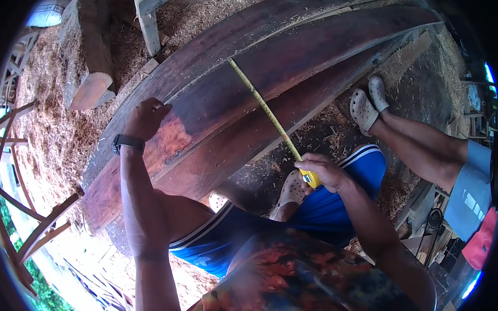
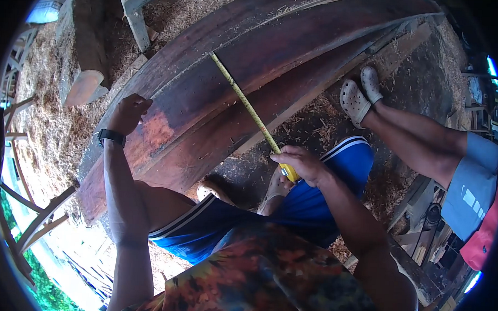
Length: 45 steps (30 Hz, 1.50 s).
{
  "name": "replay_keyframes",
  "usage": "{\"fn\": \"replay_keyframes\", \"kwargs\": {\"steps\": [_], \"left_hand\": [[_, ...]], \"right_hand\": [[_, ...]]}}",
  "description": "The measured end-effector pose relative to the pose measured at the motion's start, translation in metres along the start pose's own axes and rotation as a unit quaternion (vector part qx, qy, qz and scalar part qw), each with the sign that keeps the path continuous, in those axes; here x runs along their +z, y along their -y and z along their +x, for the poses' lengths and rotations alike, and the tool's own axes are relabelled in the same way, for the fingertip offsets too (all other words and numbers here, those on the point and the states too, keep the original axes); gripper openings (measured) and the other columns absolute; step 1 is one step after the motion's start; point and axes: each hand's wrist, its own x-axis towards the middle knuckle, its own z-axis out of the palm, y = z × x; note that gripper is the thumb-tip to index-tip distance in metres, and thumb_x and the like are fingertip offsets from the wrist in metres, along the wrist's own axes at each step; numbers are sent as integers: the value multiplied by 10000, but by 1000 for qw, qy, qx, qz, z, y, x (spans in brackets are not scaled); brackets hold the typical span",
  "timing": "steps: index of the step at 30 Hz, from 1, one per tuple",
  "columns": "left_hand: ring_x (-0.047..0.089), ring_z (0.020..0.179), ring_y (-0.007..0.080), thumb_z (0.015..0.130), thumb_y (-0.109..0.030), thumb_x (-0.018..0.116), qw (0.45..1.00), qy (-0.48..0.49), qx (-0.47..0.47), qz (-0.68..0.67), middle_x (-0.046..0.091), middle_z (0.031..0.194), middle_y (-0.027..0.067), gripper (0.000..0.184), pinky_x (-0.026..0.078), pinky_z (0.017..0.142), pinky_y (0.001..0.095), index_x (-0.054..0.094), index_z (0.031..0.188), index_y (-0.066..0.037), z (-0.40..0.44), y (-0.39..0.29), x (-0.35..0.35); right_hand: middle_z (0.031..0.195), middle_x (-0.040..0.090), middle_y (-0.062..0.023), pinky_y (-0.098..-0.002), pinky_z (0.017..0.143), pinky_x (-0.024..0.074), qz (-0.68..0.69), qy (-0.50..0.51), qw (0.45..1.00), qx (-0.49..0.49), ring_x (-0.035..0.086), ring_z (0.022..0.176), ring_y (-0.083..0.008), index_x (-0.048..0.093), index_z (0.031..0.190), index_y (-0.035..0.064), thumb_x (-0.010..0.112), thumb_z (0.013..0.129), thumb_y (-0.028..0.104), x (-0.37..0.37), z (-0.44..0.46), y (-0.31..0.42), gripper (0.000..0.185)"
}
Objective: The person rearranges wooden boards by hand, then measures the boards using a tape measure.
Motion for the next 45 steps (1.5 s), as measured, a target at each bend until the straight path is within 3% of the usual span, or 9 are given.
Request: {"fn": "replay_keyframes", "kwargs": {"steps": [3, 6, 9, 12, 15, 39, 42, 44, 45], "left_hand": [[644, 688, 170, 917, -316, 626, 1000, 1, 12, 17, 671, 794, 108, 333, 519, 609, 310, 642, 958, 15, 2, 1, 1], [675, 817, 288, 864, -381, 659, 999, 22, -42, -9, 691, 859, 179, 379, 502, 738, 378, 681, 947, -12, 4, -4, 1], [638, 678, 155, 918, -302, 630, 1000, 5, 21, 11, 672, 790, 96, 312, 514, 604, 303, 643, 932, 10, 9, 8, 9], [638, 675, 150, 918, -299, 630, 1000, -2, 19, 10, 671, 779, 88, 307, 513, 605, 302, 644, 919, 7, 10, 8, 10], [675, 828, 302, 860, -392, 657, 1000, 8, -13, -3, 693, 863, 180, 382, 502, 755, 392, 680, 927, -17, 9, 2, 8], [672, 891, 323, 868, -400, 645, 999, 16, -34, 17, 693, 900, 193, 394, 504, 791, 404, 674, 971, -21, 7, -10, 1], [664, 853, 279, 877, -397, 644, 997, -47, 22, 56, 693, 889, 169, 397, 506, 759, 399, 666, 992, -18, 8, -1, 6], [658, 923, 353, 855, -418, 649, 998, -36, -12, 52, 686, 925, 216, 455, 508, 817, 412, 662, 1055, -9, 9, 2, 6], [656, 909, 319, 865, -425, 645, 997, -17, -5, 73, 684, 955, 214, 455, 502, 809, 422, 661, 1038, -5, 11, 2, 6]], "right_hand": [[769, 586, -74, -301, 447, 552, -5, -2, 1000, 4, 641, 601, -154, 570, 898, 33, 672, 877, 278, 0, -2, 0, 266], [767, 586, -73, -301, 448, 553, -3, 7, 1000, -1, 642, 606, -154, 574, 898, 34, 673, 877, 277, -1, -3, -2, 263], [763, 589, -73, -300, 452, 553, 0, 6, 1000, -3, 642, 605, -153, 576, 896, 35, 673, 877, 276, -1, -2, -4, 261], [764, 594, -74, -300, 452, 552, 3, 7, 1000, -5, 641, 604, -151, 580, 895, 35, 671, 880, 274, -2, -2, -4, 255], [765, 596, -75, -300, 453, 550, 3, 9, 1000, 2, 640, 601, -151, 582, 896, 34, 668, 883, 273, -1, -4, -2, 254], [772, 601, -68, -316, 482, 557, -10, 18, 1000, 8, 645, 632, -164, 560, 906, 57, 607, 924, 255, -1, -2, -2, 204], [773, 603, -71, -327, 481, 556, -12, 1, 1000, 16, 647, 633, -173, 575, 926, 55, 607, 922, 252, 0, -2, -1, 200], [762, 601, -74, -329, 473, 554, 4, 0, 1000, 19, 644, 622, -176, 582, 927, 53, 617, 917, 240, 5, 0, 1, 190], [751, 600, -75, -328, 466, 553, 24, -2, 1000, 18, 641, 610, -176, 584, 918, 53, 627, 913, 229, 7, -3, 3, 181]]}}
